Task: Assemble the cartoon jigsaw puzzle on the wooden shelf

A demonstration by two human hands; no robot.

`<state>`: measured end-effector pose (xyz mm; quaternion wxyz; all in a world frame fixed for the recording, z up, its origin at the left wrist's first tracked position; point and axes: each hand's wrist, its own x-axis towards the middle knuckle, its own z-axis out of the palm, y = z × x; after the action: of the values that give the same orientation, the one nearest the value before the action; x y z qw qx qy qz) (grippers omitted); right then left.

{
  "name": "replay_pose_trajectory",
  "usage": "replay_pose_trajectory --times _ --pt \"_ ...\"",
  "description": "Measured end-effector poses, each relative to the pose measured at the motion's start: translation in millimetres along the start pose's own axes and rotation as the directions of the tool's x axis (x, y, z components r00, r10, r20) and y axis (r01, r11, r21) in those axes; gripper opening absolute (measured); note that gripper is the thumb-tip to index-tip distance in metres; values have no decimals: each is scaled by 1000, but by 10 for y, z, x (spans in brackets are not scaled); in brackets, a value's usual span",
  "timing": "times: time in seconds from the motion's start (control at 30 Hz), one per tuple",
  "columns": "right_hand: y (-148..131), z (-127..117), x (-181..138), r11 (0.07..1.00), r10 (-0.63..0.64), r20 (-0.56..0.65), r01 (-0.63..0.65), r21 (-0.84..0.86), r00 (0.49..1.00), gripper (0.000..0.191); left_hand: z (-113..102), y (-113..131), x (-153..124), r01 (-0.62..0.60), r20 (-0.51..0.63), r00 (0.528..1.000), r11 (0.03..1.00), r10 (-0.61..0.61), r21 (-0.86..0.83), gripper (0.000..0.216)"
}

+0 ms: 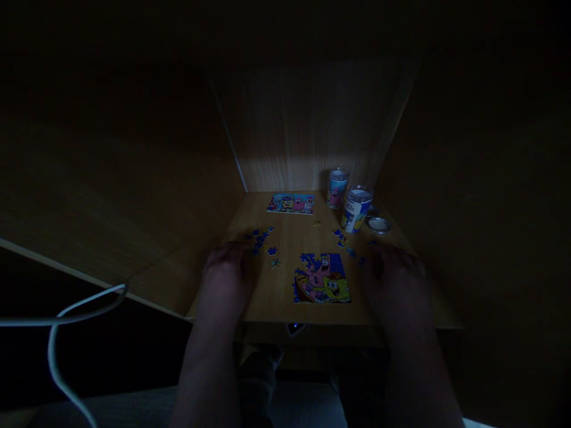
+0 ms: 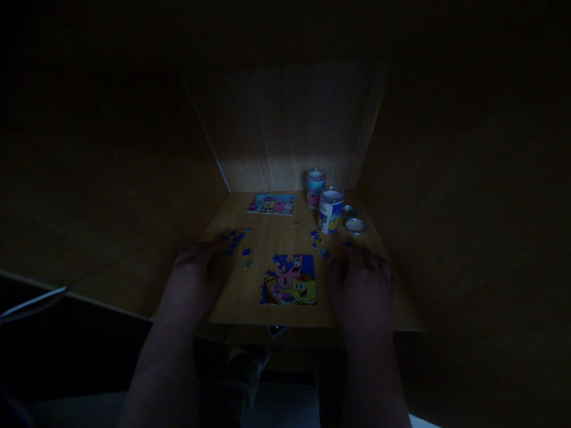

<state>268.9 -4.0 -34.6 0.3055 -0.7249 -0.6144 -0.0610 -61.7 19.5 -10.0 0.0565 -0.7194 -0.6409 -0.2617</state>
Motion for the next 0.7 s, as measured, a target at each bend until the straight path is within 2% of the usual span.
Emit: replay_pose_trajectory --times 0.27,0.43,0.5,0.6,0.7 --pt "28 27 9 1000 -8 10 8 11 1000 39 11 48 -16 -30 34 999 999 29 28 49" --pt "45 45 13 1000 1 15 -1 7 1000 38 -17 73 -124 83 -2 996 944 -87 319 49" --pt "43 43 11 1000 -6 14 6 5 1000 38 -1 87 -176 110 -8 993 916 -117 385 49" --pt "29 28 9 1000 -14 6 14 2 1000 38 -4 108 -243 83 12 995 916 -95 393 54" --pt "9 7 10 1000 -9 14 9 -6 1000 38 -86 111 -292 3 86 996 954 -30 300 60"
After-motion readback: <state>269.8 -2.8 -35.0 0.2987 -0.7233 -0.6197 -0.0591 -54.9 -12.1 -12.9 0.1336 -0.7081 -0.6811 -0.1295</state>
